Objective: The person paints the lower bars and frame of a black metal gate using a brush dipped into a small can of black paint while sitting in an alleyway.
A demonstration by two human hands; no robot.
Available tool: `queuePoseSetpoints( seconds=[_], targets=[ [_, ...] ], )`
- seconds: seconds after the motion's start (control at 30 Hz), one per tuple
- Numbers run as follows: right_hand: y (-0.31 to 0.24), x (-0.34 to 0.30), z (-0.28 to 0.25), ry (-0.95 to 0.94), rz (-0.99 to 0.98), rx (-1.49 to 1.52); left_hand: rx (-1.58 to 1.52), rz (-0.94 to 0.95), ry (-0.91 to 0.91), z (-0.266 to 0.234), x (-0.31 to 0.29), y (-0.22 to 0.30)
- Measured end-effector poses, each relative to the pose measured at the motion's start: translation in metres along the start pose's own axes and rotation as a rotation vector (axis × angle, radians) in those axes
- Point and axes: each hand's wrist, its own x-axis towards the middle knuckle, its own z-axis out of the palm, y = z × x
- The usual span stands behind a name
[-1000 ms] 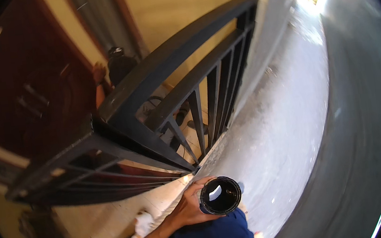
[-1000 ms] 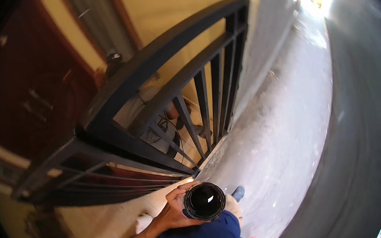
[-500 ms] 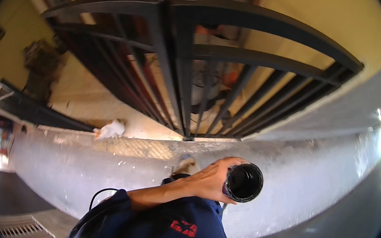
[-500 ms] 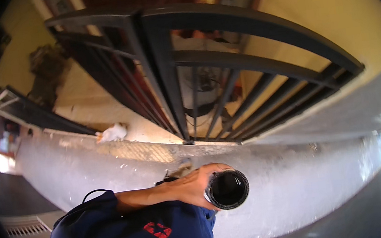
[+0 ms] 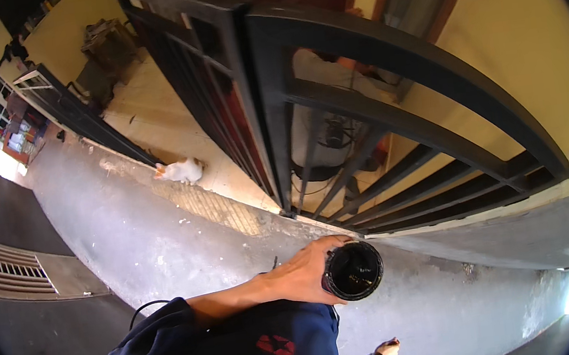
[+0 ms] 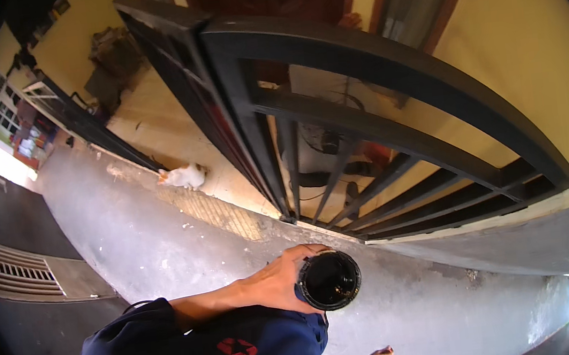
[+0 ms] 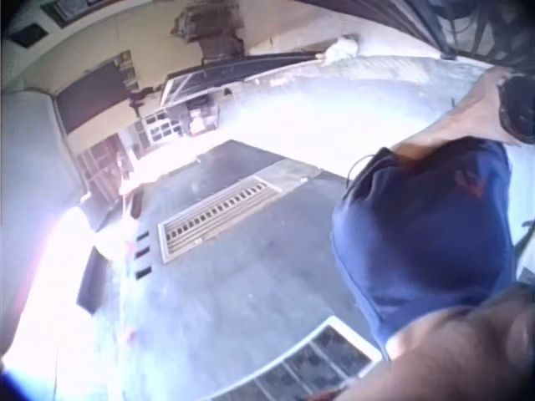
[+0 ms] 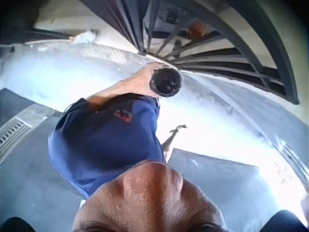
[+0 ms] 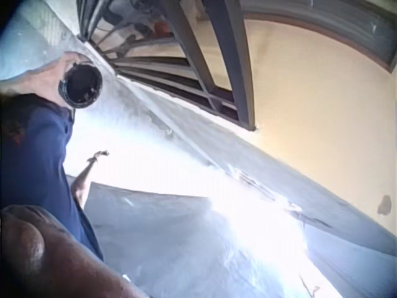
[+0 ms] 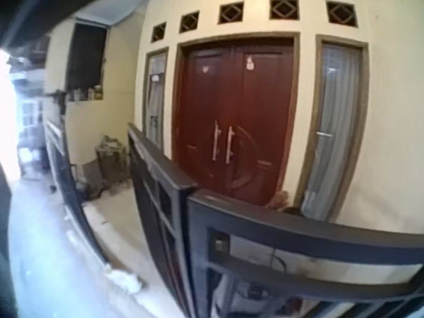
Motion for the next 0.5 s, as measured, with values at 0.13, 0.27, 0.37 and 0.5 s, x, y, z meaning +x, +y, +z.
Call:
queuePoseSetpoints(
  seconds=[0.13,0.27,0.37,0.5],
  targets=[
    [0.025,0.014,0.016,-0.065,0.010,-0.049,-0.028,0.049,0.055,0.010,0.028,0.005],
    [0.040,0.022,0.016,-0.125,-0.051,-0.180,0.081,-0.101,0.157,0.022,0.025,0.023],
    [0.034,0.040,-0.004,-0.200,-0.035,-0.178,0.107,-0.105,0.266,0.036,0.015,0.022],
    [0.012,0.074,0.006,-0.052,-0.302,-0.242,0.117,-0.025,0.518,0.069,-0.013,0.010]
  ],
)
